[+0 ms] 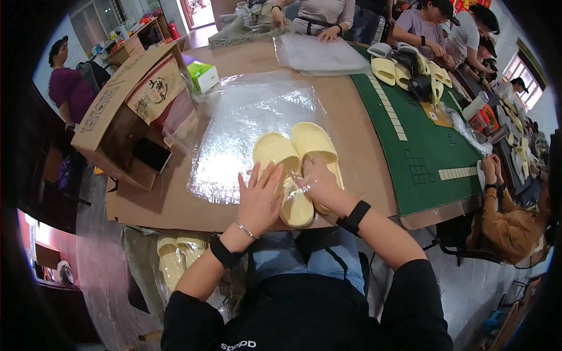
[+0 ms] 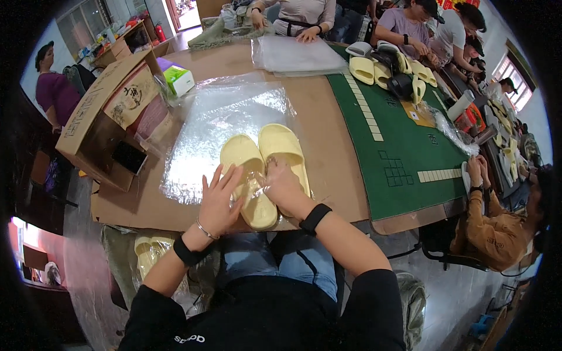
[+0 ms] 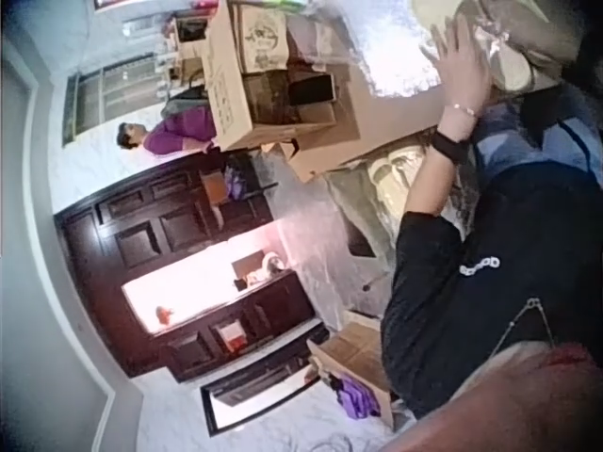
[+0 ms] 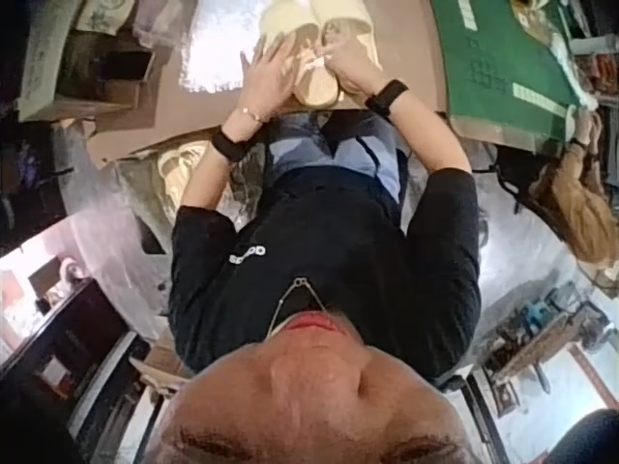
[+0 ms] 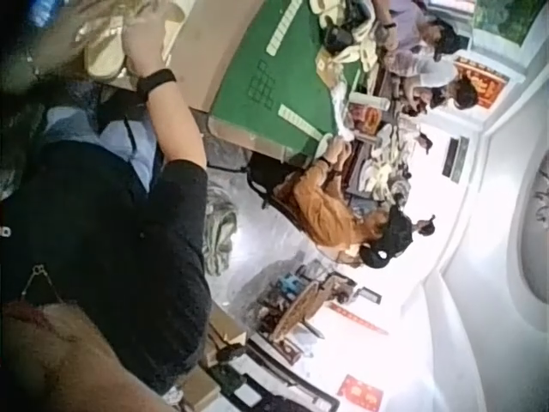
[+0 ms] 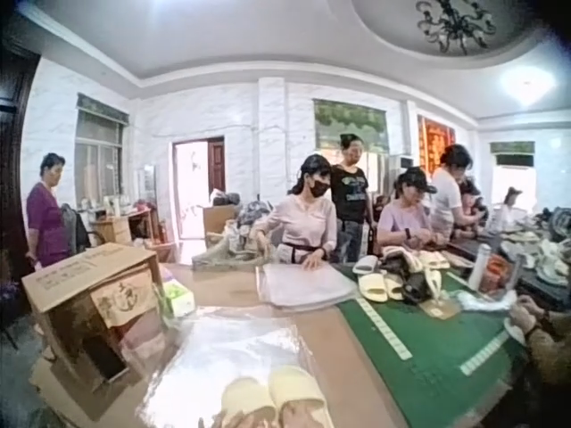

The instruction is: Packing finished shoes into plastic bags and a larger shipping sack.

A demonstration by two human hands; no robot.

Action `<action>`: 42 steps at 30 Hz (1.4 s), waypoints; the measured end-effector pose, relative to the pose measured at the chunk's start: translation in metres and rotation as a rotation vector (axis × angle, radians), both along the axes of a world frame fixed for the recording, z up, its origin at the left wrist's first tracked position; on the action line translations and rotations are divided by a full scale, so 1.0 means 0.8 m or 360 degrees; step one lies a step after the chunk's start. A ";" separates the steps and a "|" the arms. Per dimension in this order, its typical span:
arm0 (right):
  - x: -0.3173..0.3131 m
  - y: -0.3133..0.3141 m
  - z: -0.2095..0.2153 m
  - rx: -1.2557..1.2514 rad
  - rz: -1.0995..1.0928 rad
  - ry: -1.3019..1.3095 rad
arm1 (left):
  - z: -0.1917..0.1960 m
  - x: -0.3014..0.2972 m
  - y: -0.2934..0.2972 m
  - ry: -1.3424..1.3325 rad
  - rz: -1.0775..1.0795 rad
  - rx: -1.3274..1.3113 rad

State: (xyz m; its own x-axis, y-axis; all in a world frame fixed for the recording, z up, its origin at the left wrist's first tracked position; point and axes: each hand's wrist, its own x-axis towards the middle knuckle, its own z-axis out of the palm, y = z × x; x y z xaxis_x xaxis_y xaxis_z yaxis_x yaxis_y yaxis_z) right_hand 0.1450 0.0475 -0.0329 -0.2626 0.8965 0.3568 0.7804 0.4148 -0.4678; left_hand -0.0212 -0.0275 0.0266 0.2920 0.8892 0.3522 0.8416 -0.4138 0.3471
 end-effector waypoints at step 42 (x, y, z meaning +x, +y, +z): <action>0.132 -0.083 0.048 -0.1030 0.0133 0.1034 | -0.012 -0.108 -0.052 -0.0627 0.0011 -0.0248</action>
State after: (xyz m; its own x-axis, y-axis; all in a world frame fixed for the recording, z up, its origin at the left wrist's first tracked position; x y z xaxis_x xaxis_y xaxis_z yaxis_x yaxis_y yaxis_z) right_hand 0.2506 -0.0190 0.0057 -0.2587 0.9599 -0.1075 0.2621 -0.0374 -0.9643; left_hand -0.1078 -0.0690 0.0173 0.1559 0.9421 0.2969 0.6346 -0.3259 0.7008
